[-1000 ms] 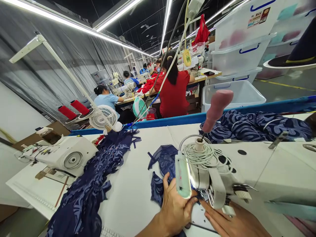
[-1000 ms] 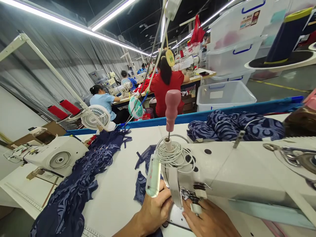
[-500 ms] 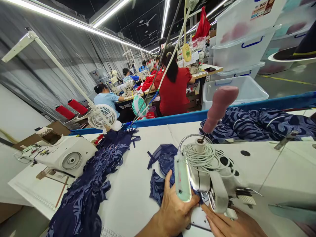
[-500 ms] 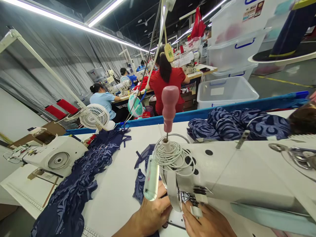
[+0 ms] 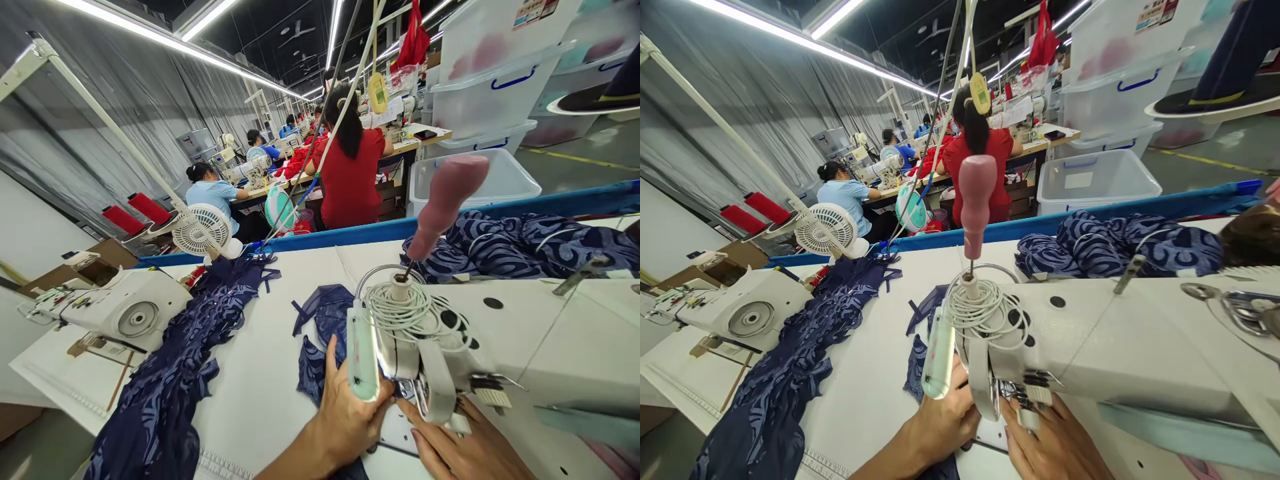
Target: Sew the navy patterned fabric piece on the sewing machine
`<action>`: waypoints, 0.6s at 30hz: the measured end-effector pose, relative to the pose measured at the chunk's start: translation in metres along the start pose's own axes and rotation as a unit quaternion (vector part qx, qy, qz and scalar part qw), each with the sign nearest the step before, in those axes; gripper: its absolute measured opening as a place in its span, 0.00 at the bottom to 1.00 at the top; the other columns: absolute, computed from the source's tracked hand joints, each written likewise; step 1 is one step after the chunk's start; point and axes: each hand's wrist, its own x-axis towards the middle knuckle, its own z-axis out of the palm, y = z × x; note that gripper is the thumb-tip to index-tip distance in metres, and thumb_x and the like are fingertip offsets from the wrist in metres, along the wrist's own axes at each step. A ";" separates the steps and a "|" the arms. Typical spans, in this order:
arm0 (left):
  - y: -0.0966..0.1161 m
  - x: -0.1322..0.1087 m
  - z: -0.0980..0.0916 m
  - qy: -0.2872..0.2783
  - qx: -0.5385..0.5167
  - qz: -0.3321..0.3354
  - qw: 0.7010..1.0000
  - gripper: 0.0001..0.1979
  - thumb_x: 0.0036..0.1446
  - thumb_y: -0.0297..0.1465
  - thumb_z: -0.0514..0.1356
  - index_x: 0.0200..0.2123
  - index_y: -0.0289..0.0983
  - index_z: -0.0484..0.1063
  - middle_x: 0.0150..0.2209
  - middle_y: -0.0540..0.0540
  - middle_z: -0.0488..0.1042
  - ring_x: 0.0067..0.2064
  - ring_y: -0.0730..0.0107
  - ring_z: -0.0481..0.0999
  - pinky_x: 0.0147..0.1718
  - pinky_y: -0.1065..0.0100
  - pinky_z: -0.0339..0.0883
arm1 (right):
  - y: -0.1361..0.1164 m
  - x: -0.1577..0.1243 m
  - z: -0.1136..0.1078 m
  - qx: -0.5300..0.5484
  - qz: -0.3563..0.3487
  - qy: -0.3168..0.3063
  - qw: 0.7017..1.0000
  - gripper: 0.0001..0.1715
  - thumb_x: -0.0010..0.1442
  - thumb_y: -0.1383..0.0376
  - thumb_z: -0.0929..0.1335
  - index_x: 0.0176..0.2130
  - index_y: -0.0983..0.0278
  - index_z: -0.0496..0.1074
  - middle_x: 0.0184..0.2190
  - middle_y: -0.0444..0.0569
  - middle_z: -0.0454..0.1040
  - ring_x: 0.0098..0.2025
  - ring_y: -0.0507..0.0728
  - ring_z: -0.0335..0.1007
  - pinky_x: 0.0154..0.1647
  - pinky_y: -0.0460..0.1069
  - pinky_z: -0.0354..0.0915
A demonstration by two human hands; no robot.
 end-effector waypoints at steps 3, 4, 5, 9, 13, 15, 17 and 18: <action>0.001 0.002 0.000 -0.021 -0.040 -0.049 0.998 0.05 0.60 0.30 0.59 0.39 0.41 0.76 0.39 0.44 0.76 0.47 0.57 0.73 0.58 0.41 0.63 | 0.002 0.006 -0.005 0.015 -0.005 0.013 1.000 0.21 0.59 0.78 0.58 0.35 0.60 0.74 0.45 0.49 0.80 0.40 0.57 0.75 0.54 0.60 0.59; 0.002 0.002 0.000 -0.033 -0.054 -0.070 0.996 0.05 0.60 0.30 0.60 0.39 0.41 0.76 0.40 0.44 0.76 0.47 0.57 0.73 0.58 0.41 0.63 | 0.003 0.009 -0.007 0.019 0.000 0.021 1.000 0.20 0.59 0.78 0.58 0.34 0.60 0.74 0.42 0.48 0.80 0.40 0.57 0.75 0.53 0.59 0.59; 0.002 0.003 -0.001 -0.044 -0.065 -0.088 0.993 0.06 0.61 0.30 0.59 0.39 0.41 0.76 0.40 0.44 0.76 0.48 0.57 0.72 0.58 0.42 0.63 | 0.002 0.011 -0.008 0.023 0.003 0.023 0.999 0.20 0.60 0.78 0.58 0.34 0.60 0.73 0.41 0.48 0.80 0.39 0.57 0.75 0.51 0.59 0.59; 0.003 0.006 -0.003 -0.065 -0.077 -0.128 0.987 0.07 0.62 0.31 0.58 0.40 0.42 0.75 0.40 0.45 0.75 0.48 0.58 0.71 0.58 0.45 0.63 | 0.001 0.017 -0.013 0.034 -0.003 0.025 0.999 0.22 0.65 0.76 0.57 0.31 0.59 0.73 0.40 0.48 0.81 0.36 0.56 0.74 0.49 0.58 0.58; 0.005 0.007 -0.005 -0.073 -0.084 -0.145 0.983 0.05 0.62 0.30 0.59 0.39 0.41 0.74 0.39 0.46 0.74 0.46 0.59 0.72 0.56 0.48 0.65 | 0.002 0.017 -0.015 0.024 -0.006 0.045 0.999 0.24 0.65 0.77 0.56 0.34 0.59 0.74 0.41 0.47 0.81 0.33 0.55 0.72 0.51 0.60 0.57; 0.005 0.007 -0.006 -0.073 -0.087 -0.152 0.982 0.04 0.61 0.29 0.60 0.39 0.41 0.74 0.38 0.46 0.74 0.45 0.60 0.72 0.55 0.49 0.66 | 0.007 0.018 -0.014 0.016 -0.012 0.041 0.999 0.25 0.64 0.78 0.55 0.35 0.59 0.75 0.41 0.48 0.81 0.30 0.55 0.71 0.50 0.60 0.57; 0.005 0.007 -0.005 -0.071 -0.091 -0.156 0.981 0.03 0.61 0.29 0.61 0.39 0.40 0.74 0.38 0.46 0.74 0.45 0.60 0.72 0.54 0.49 0.67 | 0.011 0.020 -0.013 0.017 -0.021 0.026 0.999 0.23 0.64 0.77 0.56 0.36 0.59 0.75 0.39 0.47 0.81 0.31 0.56 0.72 0.47 0.59 0.58; 0.004 0.007 -0.004 -0.070 -0.093 -0.157 0.981 0.03 0.60 0.30 0.62 0.38 0.40 0.74 0.38 0.46 0.74 0.45 0.60 0.72 0.54 0.49 0.67 | 0.013 0.021 -0.012 0.018 -0.022 0.019 0.999 0.22 0.64 0.76 0.57 0.36 0.59 0.75 0.38 0.47 0.81 0.31 0.56 0.72 0.45 0.58 0.58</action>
